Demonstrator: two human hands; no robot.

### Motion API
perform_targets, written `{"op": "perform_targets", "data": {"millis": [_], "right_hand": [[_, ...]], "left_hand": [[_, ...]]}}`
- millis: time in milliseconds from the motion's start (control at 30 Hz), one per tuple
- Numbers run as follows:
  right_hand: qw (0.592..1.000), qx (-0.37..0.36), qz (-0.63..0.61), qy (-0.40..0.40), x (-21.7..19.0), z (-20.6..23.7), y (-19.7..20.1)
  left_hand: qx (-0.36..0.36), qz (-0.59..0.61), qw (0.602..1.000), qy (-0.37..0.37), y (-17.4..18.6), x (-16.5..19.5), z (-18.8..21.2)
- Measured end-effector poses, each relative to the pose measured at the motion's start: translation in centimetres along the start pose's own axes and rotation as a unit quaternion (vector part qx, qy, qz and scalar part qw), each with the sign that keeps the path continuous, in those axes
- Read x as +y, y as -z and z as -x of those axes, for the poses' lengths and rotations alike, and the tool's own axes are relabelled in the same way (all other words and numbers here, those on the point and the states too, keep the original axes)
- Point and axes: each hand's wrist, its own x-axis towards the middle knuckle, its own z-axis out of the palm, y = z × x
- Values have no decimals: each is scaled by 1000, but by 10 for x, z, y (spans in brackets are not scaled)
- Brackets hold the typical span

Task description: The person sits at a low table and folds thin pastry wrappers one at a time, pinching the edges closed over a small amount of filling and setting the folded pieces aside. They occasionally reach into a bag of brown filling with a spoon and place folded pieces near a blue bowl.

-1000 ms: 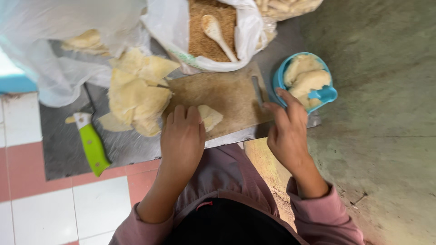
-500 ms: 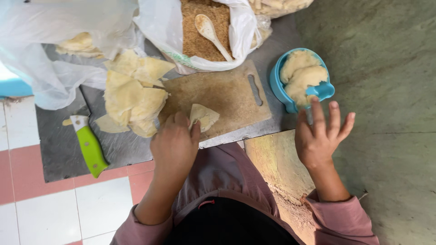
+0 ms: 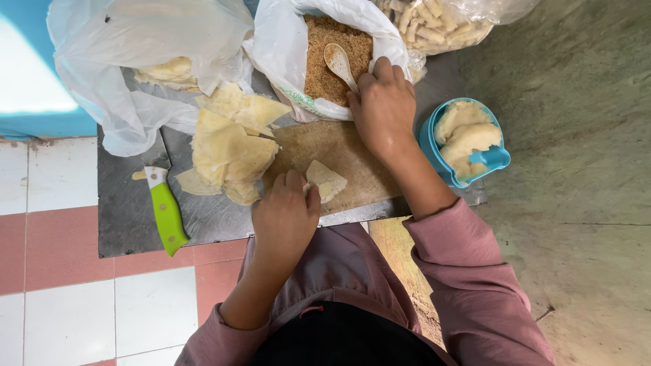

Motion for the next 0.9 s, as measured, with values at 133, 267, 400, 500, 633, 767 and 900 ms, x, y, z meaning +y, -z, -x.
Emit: {"op": "perform_targets", "data": {"millis": [133,267,400,500,633,767,900], "right_hand": [[997,-48,58,-22,-1,-13,-6],[993,-99,26,-56,0,-25,-6],[993,-92,-32,-72,2,-30,7],[995,-40,-76,-46,7,-27,20],[995,54,-81,-6,10,-24,15],[983,57,-172,-15,12,-28,-2],[947,15,-291,-135,26,-30,-8]], "left_hand": [[-13,-10,1000,-4,-2,-4,0],[3,26,1000,-9,-1,-7,3],[15,40,999,-13,0,-8,3],[15,48,999,-10,-1,-9,2],[12,41,999,-9,-2,-9,2],[19,56,998,-15,-1,-8,3],[15,56,998,-9,0,-8,2]]}}
